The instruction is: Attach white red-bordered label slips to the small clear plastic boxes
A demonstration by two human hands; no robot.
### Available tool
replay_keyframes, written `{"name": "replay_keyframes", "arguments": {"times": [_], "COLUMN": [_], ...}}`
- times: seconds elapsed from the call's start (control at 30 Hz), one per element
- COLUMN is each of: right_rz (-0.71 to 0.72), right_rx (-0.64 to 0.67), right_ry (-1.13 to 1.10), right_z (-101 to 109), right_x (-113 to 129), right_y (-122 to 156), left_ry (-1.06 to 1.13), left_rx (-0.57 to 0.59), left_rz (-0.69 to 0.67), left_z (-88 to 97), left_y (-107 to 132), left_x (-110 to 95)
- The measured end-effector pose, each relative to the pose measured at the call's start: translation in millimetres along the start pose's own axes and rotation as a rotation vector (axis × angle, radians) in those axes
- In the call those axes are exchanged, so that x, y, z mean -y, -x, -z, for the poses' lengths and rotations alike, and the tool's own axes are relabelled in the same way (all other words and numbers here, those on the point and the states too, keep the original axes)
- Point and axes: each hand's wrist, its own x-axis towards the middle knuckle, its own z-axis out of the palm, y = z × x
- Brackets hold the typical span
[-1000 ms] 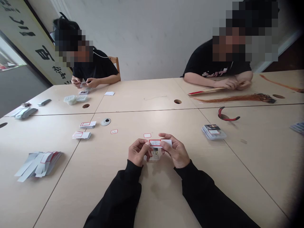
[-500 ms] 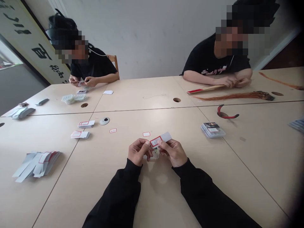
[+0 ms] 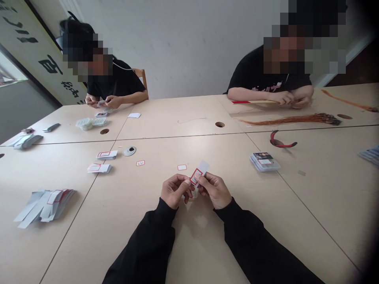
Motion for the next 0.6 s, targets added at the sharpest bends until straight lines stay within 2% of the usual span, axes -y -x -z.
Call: {"name": "replay_keyframes", "arguments": {"times": [0.47, 0.53, 0.6], "right_rz": [-0.018, 0.008, 0.106], "right_rx": [0.051, -0.011, -0.154], "right_ry": [0.065, 0.090, 0.151], "right_z": [-1.6, -2.4, -3.3], "right_x": [2.4, 1.4, 1.7], "right_y": [-0.8, -0.7, 0.5], "left_ry": [-0.022, -0.023, -0.029], "left_rx": [0.046, 0.035, 0.005], "left_rz": [-0.020, -0.025, -0.042], "left_z": [-1.6, -2.0, -2.1], "left_y": [1.9, 1.9, 1.6], "left_x": [1.0, 0.5, 0.0]}}
